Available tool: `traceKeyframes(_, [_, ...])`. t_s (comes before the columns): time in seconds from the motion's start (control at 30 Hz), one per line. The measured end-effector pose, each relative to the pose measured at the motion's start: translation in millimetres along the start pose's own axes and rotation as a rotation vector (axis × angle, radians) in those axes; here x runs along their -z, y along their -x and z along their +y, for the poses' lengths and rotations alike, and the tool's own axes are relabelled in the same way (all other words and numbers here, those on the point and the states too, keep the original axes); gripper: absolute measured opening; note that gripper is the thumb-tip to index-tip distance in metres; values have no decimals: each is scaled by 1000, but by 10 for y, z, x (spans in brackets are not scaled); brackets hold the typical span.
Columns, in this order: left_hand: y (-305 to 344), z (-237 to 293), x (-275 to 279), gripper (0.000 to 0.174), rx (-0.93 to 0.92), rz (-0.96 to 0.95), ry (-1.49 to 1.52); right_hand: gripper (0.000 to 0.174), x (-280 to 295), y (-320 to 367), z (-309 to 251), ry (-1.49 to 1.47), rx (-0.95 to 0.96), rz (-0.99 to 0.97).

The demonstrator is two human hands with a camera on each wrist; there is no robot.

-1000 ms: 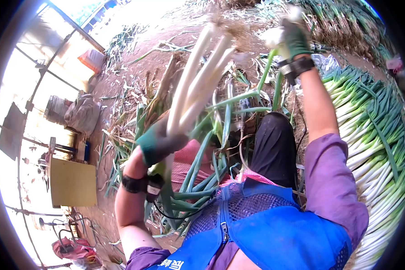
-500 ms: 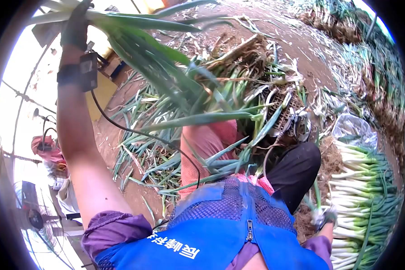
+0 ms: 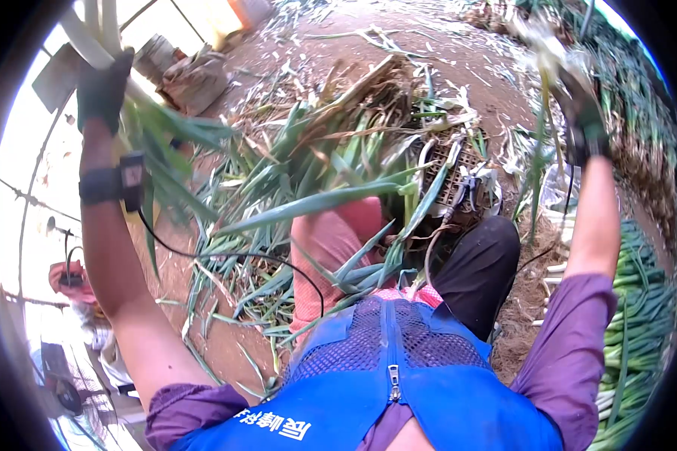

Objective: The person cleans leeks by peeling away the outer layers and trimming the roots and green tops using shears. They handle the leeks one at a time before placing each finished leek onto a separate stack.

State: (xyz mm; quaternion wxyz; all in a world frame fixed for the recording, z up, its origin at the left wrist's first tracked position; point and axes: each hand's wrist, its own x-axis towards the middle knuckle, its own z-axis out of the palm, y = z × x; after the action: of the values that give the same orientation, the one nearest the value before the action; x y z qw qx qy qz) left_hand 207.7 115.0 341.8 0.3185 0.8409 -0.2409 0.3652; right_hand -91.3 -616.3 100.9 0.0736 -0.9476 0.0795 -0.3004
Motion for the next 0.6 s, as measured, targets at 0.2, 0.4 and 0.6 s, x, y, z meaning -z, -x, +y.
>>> traceKeyframes(0.2, [785,518,-582,51,-134,-318,-134,36,321,-645,-1704,15,-89,-190])
traceKeyframes(0.4, [1605,1274,-1483,48,-313,-807,-327,31,21,125,-3285,-73,729,285])
traceKeyframes(0.6, [2561,1606,-2445,31,-843,-1312,558,16,-172,853,-3429,63,441,-40])
